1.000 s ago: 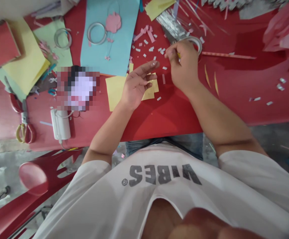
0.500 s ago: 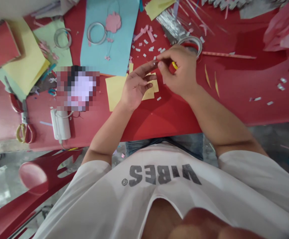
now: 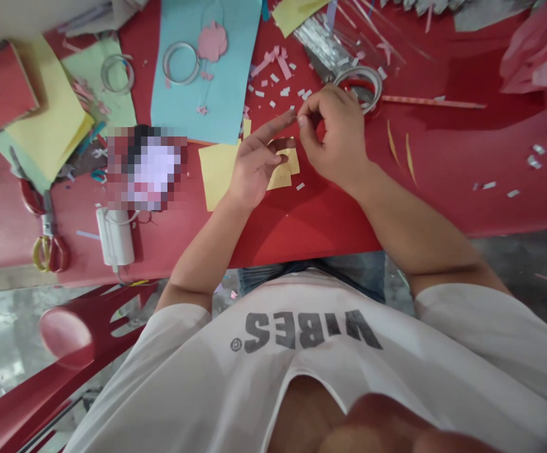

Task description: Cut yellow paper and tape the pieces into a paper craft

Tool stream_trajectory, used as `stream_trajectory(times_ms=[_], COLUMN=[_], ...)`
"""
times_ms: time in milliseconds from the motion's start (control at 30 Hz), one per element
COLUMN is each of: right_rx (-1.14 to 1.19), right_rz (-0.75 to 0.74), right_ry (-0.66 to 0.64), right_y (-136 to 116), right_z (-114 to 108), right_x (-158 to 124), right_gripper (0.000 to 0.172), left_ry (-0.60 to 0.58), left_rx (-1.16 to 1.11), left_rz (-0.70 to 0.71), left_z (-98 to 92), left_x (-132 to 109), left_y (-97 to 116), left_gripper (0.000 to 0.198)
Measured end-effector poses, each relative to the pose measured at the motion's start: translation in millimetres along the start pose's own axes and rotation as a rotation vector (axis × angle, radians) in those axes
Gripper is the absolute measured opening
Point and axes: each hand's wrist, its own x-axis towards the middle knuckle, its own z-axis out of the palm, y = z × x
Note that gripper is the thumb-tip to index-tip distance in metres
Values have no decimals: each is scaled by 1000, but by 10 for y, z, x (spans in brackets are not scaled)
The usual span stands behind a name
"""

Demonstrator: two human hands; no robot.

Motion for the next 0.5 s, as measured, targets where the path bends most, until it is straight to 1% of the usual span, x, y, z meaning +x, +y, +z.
stream_trajectory(times_ms=[100, 200, 267, 400, 500], right_rx=[-8, 56, 119, 159, 143], right_rz=[89, 183, 215, 229, 253], right_ry=[-19, -20, -4, 10, 10], right_y=[-52, -138, -209, -333, -349], right_z=[-15, -67, -107, -153, -136], right_x=[-9, -30, -54, -110, -141], right_gripper=[5, 13, 16, 21, 22], left_ry=[51, 143, 160, 64, 1], left_rx=[94, 186, 231, 356, 434], left_rz=[39, -15, -37, 22, 81], left_z=[60, 153, 204, 244, 242], left_x=[-13, -50, -83, -137, -148], left_y=[-14, 0, 21, 34, 9], left_gripper=[72, 78, 83, 95, 96])
